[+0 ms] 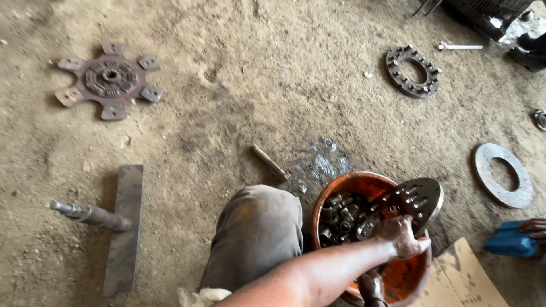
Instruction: The person sits on the ground and scrubs a circular metal part with holes and springs using a brush and liquid in an orange basin. They repeatedly dip the part, scrub its surfaces, and rinse it, then place it aside on a cardboard sheet.
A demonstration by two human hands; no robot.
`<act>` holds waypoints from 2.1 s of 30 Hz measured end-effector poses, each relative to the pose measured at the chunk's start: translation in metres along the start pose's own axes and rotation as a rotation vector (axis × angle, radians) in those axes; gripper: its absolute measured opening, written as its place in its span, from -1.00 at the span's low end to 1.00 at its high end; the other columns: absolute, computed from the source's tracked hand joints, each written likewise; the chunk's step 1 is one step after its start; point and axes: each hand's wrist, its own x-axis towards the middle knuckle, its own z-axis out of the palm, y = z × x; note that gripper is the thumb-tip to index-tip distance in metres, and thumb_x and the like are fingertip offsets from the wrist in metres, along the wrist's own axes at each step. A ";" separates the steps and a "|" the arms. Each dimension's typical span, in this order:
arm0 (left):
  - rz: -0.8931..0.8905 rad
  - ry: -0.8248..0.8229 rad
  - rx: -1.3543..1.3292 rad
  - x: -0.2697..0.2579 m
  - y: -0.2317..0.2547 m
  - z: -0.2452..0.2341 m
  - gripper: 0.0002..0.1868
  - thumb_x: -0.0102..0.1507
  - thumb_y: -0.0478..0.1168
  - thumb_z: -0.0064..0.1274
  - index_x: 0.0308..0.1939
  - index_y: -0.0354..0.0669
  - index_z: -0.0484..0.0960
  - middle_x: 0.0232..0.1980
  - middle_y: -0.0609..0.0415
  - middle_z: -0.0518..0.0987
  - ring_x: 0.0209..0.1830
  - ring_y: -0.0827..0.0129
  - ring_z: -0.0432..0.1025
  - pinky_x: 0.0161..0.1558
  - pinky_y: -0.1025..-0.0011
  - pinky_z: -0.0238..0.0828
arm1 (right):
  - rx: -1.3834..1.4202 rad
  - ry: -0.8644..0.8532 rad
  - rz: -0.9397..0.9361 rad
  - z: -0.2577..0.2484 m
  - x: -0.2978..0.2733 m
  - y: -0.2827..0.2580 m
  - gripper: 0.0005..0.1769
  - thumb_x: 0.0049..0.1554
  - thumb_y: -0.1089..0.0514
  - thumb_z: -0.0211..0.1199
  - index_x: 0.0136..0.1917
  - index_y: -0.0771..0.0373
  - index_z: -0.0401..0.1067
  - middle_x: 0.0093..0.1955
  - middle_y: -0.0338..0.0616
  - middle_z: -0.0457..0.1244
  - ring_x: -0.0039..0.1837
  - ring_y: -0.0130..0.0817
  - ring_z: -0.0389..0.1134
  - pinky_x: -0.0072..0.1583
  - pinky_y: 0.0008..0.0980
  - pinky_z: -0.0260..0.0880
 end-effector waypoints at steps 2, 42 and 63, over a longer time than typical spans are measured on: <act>-0.009 -0.005 -0.021 -0.005 -0.002 -0.001 -0.24 0.18 0.23 -0.01 0.24 -0.32 0.53 0.14 -0.38 0.60 0.11 -0.17 0.54 0.18 0.05 0.45 | -0.034 -0.030 -0.015 0.014 0.000 -0.004 -0.64 0.17 -0.07 0.13 -0.01 0.17 0.62 0.04 0.06 0.43 0.10 -0.08 0.46 0.13 -0.07 0.44; 0.163 -0.011 -0.032 0.025 -0.067 -0.074 -0.77 0.34 -0.13 0.06 -0.04 -0.20 0.59 -0.22 0.10 0.61 -0.25 0.39 0.48 -0.13 0.39 0.46 | 0.184 -0.001 0.168 0.030 -0.067 -0.054 -0.64 -0.01 -0.08 0.32 0.01 0.10 0.60 0.09 0.02 0.42 0.20 -0.04 0.43 0.21 -0.13 0.42; 0.029 -0.190 -0.518 0.006 -0.069 -0.086 -0.78 0.40 -0.20 0.02 0.05 -0.27 0.54 -0.07 0.15 0.51 -0.05 0.40 0.37 0.09 0.40 0.33 | -0.045 -0.002 0.206 0.180 0.013 0.071 -0.58 0.37 -0.13 -0.04 0.19 0.10 0.53 0.23 0.17 0.33 0.27 0.16 0.34 0.24 0.06 0.36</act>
